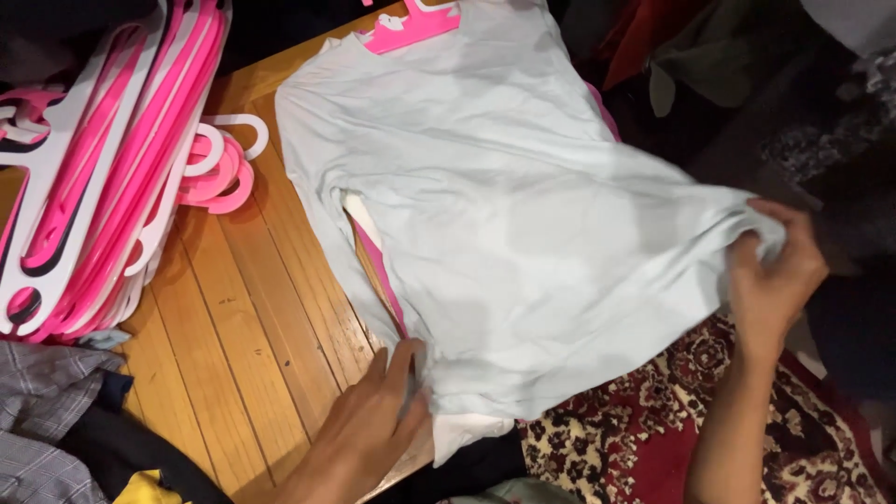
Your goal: The person is spreading out various shirts on a wooden surface and inserting plastic hangers into them to prepare them for hanging.
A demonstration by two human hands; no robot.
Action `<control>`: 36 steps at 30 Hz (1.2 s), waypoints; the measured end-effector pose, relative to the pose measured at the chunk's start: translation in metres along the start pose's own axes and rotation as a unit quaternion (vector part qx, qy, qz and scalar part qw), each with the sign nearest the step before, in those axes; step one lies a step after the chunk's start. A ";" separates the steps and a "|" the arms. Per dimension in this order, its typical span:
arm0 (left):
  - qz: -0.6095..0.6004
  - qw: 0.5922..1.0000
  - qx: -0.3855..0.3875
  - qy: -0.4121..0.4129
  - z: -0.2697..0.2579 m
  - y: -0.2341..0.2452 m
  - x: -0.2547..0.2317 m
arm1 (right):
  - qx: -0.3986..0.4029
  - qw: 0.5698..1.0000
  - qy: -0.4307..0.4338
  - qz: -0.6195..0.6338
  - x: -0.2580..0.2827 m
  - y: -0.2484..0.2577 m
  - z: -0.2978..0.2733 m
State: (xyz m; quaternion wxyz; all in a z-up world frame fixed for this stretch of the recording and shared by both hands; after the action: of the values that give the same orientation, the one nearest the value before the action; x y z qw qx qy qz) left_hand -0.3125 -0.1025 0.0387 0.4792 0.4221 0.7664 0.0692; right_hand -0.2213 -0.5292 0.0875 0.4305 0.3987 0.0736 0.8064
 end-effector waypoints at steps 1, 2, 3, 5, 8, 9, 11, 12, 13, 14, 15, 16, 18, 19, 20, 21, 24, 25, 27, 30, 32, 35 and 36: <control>0.053 0.998 -0.005 0.026 0.001 0.004 0.002 | 0.030 0.998 -0.031 -0.048 -0.004 -0.004 -0.003; 0.106 0.993 -0.010 0.053 0.001 0.008 0.004 | 0.059 0.992 -0.062 -0.097 -0.009 -0.007 -0.006; 0.106 0.993 -0.011 0.053 -0.002 0.009 0.004 | 0.059 0.992 -0.061 -0.096 -0.002 -0.006 -0.003; 0.098 0.985 -0.132 -0.058 -0.013 0.033 -0.021 | 0.097 0.991 0.013 -0.086 0.027 -0.011 0.000; 0.063 0.979 -0.122 -0.153 -0.027 0.035 -0.066 | 0.141 0.990 -0.022 0.018 0.041 -0.013 -0.001; 0.063 0.979 -0.121 -0.152 -0.026 0.032 -0.070 | 0.141 0.990 -0.023 0.018 0.040 -0.011 -0.003; 0.010 0.987 0.025 -0.159 -0.021 0.000 -0.079 | 0.285 0.946 0.113 0.108 0.069 -0.029 -0.020; 0.010 0.987 0.025 -0.160 -0.016 -0.003 -0.076 | 0.284 0.946 0.113 0.106 0.077 -0.031 -0.018; 0.030 0.966 -0.019 -0.255 -0.018 0.001 -0.090 | 0.384 0.900 0.127 0.164 0.093 -0.046 -0.031; 0.052 0.935 -0.063 -0.346 -0.024 0.004 -0.102 | 0.477 0.840 0.139 0.219 0.109 -0.057 -0.047; 0.052 0.935 -0.062 -0.346 -0.020 0.000 -0.097 | 0.476 0.840 0.138 0.219 0.108 -0.062 -0.045; 0.074 0.942 -0.089 -0.315 -0.013 0.001 -0.087 | 0.476 0.839 0.116 0.236 0.105 -0.068 -0.043; 0.097 0.947 -0.115 -0.283 0.000 -0.005 -0.068 | 0.475 0.838 0.093 0.253 0.102 -0.081 -0.036; 0.157 0.936 -0.158 -0.272 0.006 -0.007 -0.057 | 0.434 0.877 0.020 0.204 0.084 -0.089 -0.022; 0.217 0.919 -0.200 -0.260 0.011 -0.009 -0.048 | 0.388 0.907 -0.054 0.153 0.065 -0.092 -0.010; 0.218 0.919 -0.199 -0.262 0.011 -0.007 -0.049 | 0.387 0.908 -0.055 0.152 0.058 -0.100 -0.010; 0.233 0.929 -0.126 -0.257 0.016 -0.016 -0.047 | 0.298 0.952 -0.073 0.013 0.026 -0.110 0.001; 0.218 0.935 -0.106 -0.259 0.018 -0.019 -0.045 | 0.306 0.947 -0.100 0.002 0.015 -0.119 -0.001; 0.204 0.940 -0.087 -0.261 0.024 -0.026 -0.037 | 0.314 0.941 -0.126 -0.010 0.011 -0.130 -0.004; 0.223 0.913 -0.123 -0.319 0.023 -0.030 -0.041 | 0.311 0.940 -0.130 -0.048 0.023 -0.134 -0.001; 0.224 0.914 -0.095 -0.324 0.016 -0.029 -0.054 | 0.335 0.936 -0.099 0.052 0.041 -0.144 0.001; 0.176 0.892 -0.123 -0.397 -0.007 -0.012 -0.083 | 0.350 0.931 -0.030 0.100 0.047 -0.158 0.000; 0.176 0.893 -0.124 -0.396 -0.008 -0.005 -0.088 | 0.351 0.930 -0.030 0.101 0.051 -0.160 0.003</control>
State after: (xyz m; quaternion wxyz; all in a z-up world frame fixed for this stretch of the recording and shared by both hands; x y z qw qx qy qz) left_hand -0.3056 -0.1658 0.0998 0.7716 0.4795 0.4113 0.0741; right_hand -0.1331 -0.3921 0.0450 0.1811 0.5534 0.2984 0.7562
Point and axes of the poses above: each hand's wrist, its own z-axis towards the middle knuckle, its own y-axis out of the back of the hand, x = y × z, the point moved 10 cm from there along z, towards the middle knuckle, and after that the axes turned 1 degree about -x, right-handed, at the moved point
